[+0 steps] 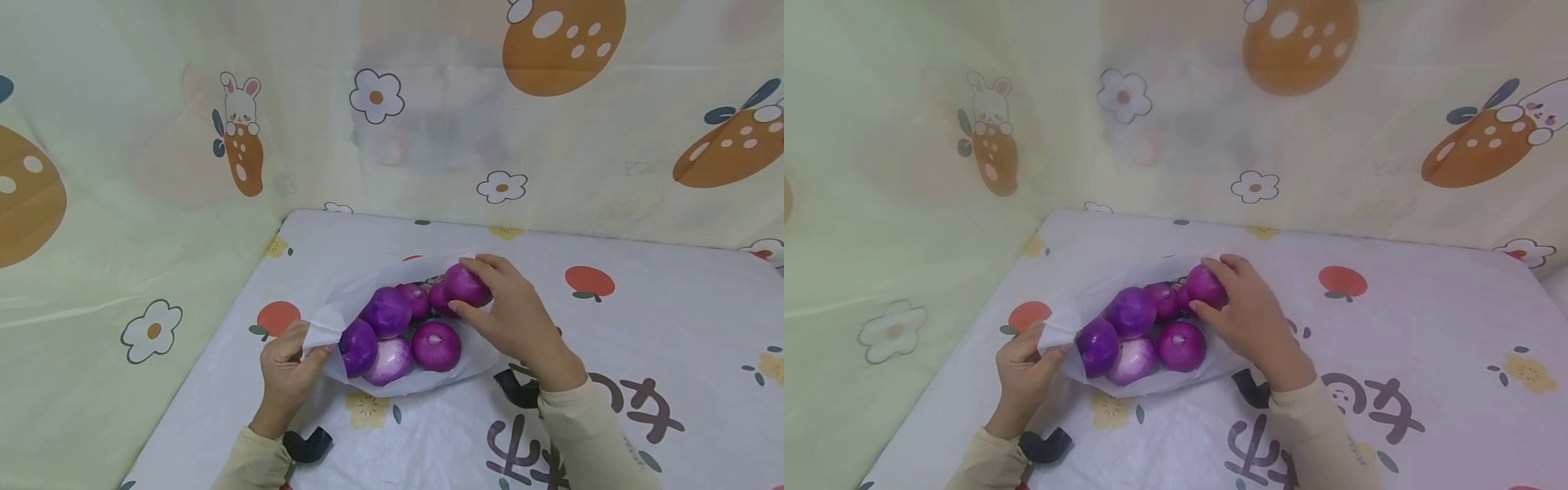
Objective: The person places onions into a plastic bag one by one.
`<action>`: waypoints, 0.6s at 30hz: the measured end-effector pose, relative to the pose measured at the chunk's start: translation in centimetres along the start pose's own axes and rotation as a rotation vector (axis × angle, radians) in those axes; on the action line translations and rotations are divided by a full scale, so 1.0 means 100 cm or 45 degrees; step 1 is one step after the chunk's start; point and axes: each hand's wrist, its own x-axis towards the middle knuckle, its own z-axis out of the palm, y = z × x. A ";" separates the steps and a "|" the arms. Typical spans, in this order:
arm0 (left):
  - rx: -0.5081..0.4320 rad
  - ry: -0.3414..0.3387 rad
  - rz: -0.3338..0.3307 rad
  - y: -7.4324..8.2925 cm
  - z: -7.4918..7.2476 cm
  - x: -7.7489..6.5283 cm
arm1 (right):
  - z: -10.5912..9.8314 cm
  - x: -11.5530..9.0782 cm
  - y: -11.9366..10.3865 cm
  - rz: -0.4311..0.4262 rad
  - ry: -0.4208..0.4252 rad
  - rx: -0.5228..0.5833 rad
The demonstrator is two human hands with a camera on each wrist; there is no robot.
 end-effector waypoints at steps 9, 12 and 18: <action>0.007 0.006 -0.003 0.002 0.001 0.001 | 0.009 -0.002 -0.006 -0.038 -0.044 -0.001; 0.004 0.008 0.001 0.002 0.001 0.001 | 0.010 -0.003 -0.008 -0.046 -0.043 -0.010; -0.011 0.003 -0.007 0.003 0.001 0.001 | 0.013 -0.004 -0.015 -0.065 -0.040 -0.005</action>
